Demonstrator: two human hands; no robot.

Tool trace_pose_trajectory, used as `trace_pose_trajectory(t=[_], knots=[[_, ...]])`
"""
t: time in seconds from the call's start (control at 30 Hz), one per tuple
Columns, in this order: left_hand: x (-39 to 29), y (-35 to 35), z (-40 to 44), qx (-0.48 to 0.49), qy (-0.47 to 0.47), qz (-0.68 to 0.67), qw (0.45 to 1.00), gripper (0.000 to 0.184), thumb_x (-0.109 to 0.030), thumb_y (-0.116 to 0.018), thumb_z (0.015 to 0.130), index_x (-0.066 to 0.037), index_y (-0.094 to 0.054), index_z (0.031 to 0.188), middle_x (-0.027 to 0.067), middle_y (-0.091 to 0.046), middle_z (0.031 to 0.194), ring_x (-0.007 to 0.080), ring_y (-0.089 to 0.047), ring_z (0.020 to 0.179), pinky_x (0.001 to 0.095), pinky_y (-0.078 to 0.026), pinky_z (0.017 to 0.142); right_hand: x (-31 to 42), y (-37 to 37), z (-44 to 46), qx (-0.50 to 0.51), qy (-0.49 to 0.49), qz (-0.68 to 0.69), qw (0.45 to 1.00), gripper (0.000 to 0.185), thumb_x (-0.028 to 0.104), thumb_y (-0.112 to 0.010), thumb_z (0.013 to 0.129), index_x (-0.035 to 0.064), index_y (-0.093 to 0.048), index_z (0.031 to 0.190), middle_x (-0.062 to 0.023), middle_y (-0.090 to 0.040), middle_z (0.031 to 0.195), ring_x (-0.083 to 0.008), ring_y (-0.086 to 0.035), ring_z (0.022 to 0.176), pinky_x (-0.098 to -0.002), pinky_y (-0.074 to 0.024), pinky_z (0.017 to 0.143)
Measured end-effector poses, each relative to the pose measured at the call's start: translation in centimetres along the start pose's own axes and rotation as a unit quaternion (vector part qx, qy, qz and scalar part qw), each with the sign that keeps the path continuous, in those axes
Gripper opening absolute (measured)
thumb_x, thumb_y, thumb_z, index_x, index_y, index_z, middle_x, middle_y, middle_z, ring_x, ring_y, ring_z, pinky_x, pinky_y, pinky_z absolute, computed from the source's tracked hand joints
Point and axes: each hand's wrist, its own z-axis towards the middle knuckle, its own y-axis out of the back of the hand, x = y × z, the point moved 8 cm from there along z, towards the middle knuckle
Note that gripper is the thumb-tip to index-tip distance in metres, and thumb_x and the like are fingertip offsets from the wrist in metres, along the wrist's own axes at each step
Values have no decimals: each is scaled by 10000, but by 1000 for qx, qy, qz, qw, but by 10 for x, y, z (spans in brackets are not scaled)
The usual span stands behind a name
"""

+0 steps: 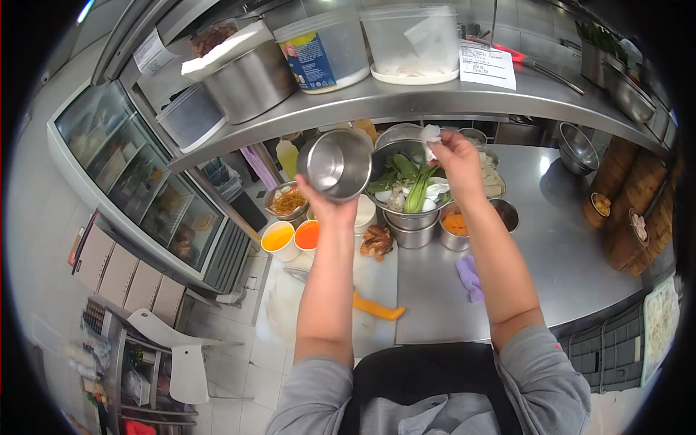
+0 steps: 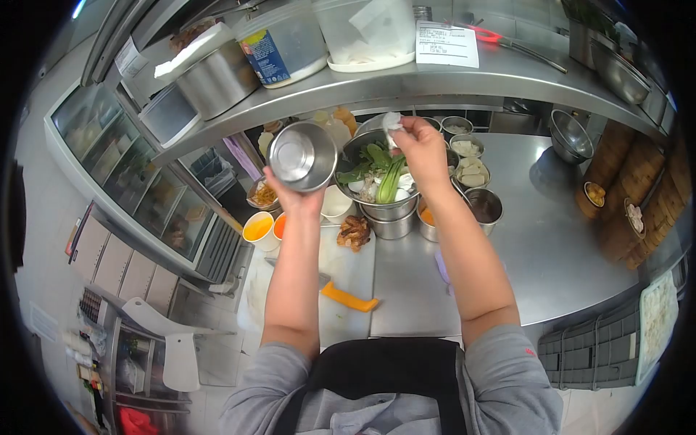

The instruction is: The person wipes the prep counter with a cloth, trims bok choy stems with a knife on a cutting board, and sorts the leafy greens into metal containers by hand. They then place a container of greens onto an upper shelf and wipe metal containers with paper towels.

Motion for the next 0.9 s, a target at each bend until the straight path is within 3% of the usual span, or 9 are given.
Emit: trace_pose_trajectory(t=[0.07,0.17,0.3,0.37,0.5,0.6,0.7,0.77,0.9], knots=[[-4,-5,-20,-17,22,-54,998,664,-642,-400,911,-174,-441,1380,108,-426,1429,337,-418,1308,565,-374,1060,30,-8,-10,-42,307,-435,845,202,17,-590,840,7,-636,1037,-119,-651,1038,-238,-629,973,-361,-515,846],[7,24,-50,-74,78,-51,993,546,-548,-473,921,-150,-516,1293,96,-518,1339,326,-504,1227,550,-440,1004,-26,-33,-13,136,313,-728,594,325,14,-593,807,89,-670,1115,-172,-606,1211,-347,-588,1069,-395,-466,948],[23,27,-87,-75,118,-78,987,442,-451,-533,922,-123,-559,1217,77,-592,1235,290,-579,1127,498,-497,952,-34,-41,-18,163,285,-706,628,360,4,-604,799,124,-683,1129,-180,-575,1278,-365,-556,1135,-414,-450,979],[33,23,-108,-71,161,-13,984,420,-409,-540,932,-95,-562,1211,76,-608,1208,260,-603,1095,450,-517,938,-6,-33,-18,105,296,-575,756,349,10,-624,795,133,-694,1114,-191,-551,1308,-370,-530,1173,-426,-445,987],[53,44,-141,-117,248,6,962,412,-385,-517,957,-86,-546,1239,76,-593,1236,245,-590,1123,436,-518,946,32,-19,-56,87,237,-416,874,260,144,-613,889,86,-670,1136,-154,-573,1175,-290,-575,1037,-361,-460,894],[82,53,-170,-110,325,26,939,516,-482,-432,987,-85,-498,1310,84,-565,1287,250,-564,1172,445,-502,963,10,-11,-117,221,48,-458,859,412,290,-573,933,100,-562,1298,-146,-546,1195,-264,-566,1036,-358,-451,893],[117,94,-186,-109,392,26,913,593,-535,-334,1001,-89,-413,1384,116,-495,1369,296,-503,1249,497,-459,1012,-24,1,-162,247,95,-490,831,523,251,-585,917,19,-437,1361,-214,-581,1116,-270,-625,1009,-392,-498,856],[127,129,-193,-188,381,78,902,570,-479,-321,1021,-82,-310,1431,188,-382,1436,372,-451,1282,552,-415,1046,-76,57,-170,130,-218,-445,859,427,148,-555,907,-26,-431,1277,-197,-602,1007,-269,-666,857,-354,-563,686],[108,146,-200,-313,360,164,864,525,-225,-470,1002,-34,-237,1432,264,-327,1436,394,-460,1257,511,-422,1049,-141,110,-156,65,-295,-374,877,510,95,-491,897,-62,-347,1360,-257,-620,966,-267,-671,622,-339,-564,506]])
